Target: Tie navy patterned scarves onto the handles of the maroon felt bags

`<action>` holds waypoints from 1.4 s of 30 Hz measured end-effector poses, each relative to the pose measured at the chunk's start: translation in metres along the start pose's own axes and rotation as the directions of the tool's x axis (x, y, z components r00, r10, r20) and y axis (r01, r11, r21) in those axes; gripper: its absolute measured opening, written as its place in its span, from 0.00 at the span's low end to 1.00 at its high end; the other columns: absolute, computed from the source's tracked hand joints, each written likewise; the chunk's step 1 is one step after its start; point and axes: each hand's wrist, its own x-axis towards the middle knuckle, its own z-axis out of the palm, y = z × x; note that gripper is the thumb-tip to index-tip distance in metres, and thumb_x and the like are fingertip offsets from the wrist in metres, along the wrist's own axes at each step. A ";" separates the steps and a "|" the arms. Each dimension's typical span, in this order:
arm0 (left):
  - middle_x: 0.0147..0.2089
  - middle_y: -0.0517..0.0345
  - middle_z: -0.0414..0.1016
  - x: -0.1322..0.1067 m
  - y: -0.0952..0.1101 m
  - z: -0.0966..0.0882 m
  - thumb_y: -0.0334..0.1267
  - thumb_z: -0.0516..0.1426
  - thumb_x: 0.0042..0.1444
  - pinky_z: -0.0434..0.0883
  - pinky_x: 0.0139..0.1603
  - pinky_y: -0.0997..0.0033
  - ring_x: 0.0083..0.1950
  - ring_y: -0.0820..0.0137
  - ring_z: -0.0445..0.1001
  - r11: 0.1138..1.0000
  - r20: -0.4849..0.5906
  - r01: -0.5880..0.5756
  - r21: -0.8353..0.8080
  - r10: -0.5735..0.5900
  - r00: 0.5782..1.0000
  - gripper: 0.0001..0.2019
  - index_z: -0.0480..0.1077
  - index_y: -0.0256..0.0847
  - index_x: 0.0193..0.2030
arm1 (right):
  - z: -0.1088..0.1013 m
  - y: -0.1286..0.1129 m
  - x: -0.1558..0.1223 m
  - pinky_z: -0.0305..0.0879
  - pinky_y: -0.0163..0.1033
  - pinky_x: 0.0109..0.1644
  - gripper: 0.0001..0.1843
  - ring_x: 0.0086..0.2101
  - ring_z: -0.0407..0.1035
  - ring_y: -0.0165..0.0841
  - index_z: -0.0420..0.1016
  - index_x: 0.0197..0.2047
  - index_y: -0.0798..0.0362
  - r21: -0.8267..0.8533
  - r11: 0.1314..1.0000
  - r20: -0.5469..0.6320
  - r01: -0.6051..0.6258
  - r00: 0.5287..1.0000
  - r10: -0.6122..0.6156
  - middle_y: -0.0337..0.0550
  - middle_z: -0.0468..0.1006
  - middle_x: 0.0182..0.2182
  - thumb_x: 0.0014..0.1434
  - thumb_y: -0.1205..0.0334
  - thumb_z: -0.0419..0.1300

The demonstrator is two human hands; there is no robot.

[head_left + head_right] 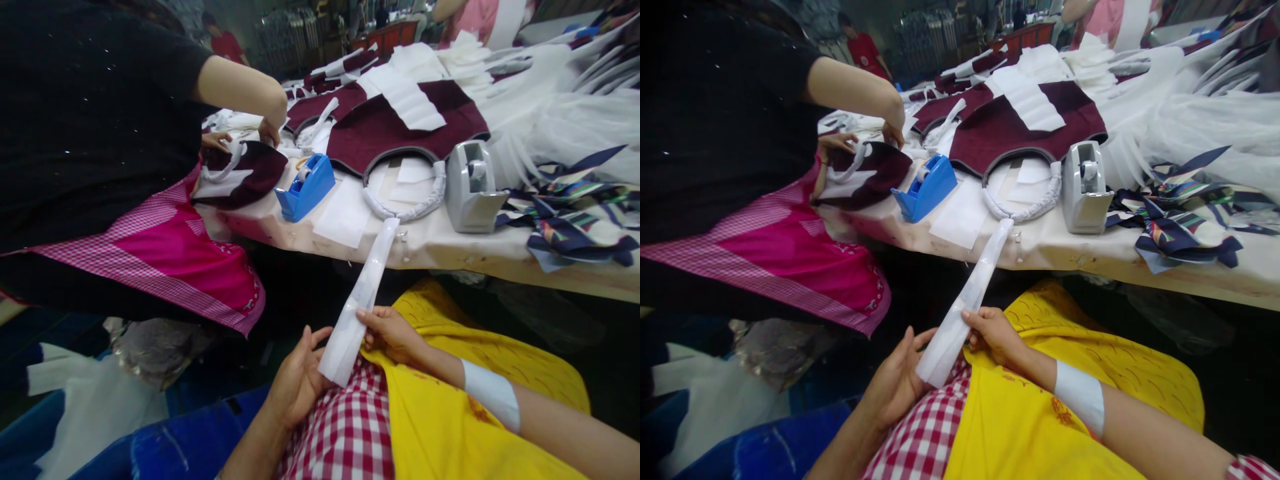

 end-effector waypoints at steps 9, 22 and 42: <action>0.30 0.54 0.75 0.008 -0.014 0.000 0.40 0.55 0.52 0.62 0.21 0.81 0.23 0.77 0.70 0.955 -0.066 0.021 0.297 -0.001 0.998 0.15 0.64 0.33 0.44 | 0.005 -0.012 -0.015 0.64 0.31 0.28 0.23 0.32 0.69 0.30 0.68 0.39 0.54 -0.032 0.999 -0.142 -0.021 0.990 0.016 0.44 0.73 0.35 0.48 0.45 0.63; 0.31 0.57 0.75 0.007 -0.021 0.003 0.41 0.57 0.48 0.66 0.27 0.75 0.24 0.74 0.70 0.898 -0.100 -0.088 0.432 0.145 0.984 0.15 0.65 0.36 0.41 | 0.013 -0.018 -0.005 0.67 0.36 0.32 0.21 0.29 0.69 0.33 0.68 0.35 0.55 -0.073 0.996 -0.166 0.044 0.984 -0.056 0.43 0.74 0.30 0.48 0.45 0.61; 0.39 0.53 0.75 0.006 -0.012 0.002 0.36 0.63 0.42 0.67 0.44 0.70 0.40 0.68 0.72 0.973 0.067 0.032 0.227 -0.048 0.997 0.20 0.68 0.35 0.43 | -0.167 -0.243 -0.020 0.62 0.41 0.39 0.11 0.30 0.65 0.33 0.71 0.25 0.59 -0.826 0.548 -0.562 -0.133 0.260 -0.785 0.43 0.70 0.23 0.55 0.61 0.59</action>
